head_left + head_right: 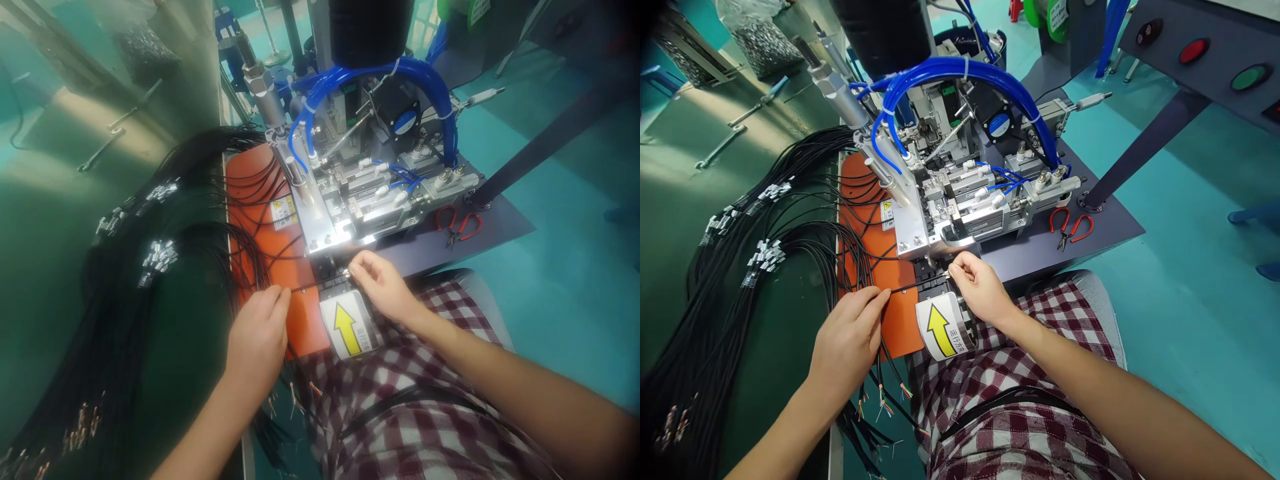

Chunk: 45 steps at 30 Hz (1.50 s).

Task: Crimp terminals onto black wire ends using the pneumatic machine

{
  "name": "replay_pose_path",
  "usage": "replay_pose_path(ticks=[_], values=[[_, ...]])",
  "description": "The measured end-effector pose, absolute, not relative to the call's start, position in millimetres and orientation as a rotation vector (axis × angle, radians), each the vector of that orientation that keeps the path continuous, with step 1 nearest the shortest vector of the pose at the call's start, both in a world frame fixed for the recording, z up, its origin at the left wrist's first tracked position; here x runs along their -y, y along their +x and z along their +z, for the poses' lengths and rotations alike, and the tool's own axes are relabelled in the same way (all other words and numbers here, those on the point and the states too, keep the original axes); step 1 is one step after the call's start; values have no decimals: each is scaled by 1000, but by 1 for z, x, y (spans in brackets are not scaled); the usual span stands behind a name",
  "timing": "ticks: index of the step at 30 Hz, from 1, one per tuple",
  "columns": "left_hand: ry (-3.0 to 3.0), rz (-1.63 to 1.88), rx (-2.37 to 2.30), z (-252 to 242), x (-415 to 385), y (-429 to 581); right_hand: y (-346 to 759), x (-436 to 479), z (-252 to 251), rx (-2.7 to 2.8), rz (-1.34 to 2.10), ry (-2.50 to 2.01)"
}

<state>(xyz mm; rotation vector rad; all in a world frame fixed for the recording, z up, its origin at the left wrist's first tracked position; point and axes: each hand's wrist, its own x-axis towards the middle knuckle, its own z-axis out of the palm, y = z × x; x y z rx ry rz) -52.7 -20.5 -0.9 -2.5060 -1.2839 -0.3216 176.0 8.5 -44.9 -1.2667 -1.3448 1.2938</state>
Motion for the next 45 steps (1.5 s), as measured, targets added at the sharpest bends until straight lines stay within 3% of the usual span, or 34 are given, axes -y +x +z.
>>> replay_pose_path(ticks=[14, 27, 30, 37, 45], values=[[-2469, -477, 1387, -17, 33, -54, 179, -9, -39, 1511, 1063, -1369], [-2472, -494, 1467, -14, 34, -53, 173, -3, -39, 1237, 1318, -1377], [-2470, -487, 1476, -12, 35, -51, 180, 6, -35, 1309, 1147, -1441], [-2469, -482, 1477, -13, 35, -53, 191, 22, -21, 2136, 393, -1425], [-2474, -476, 1485, -15, 35, -52, 183, 12, 11, 2451, 124, -1557]])
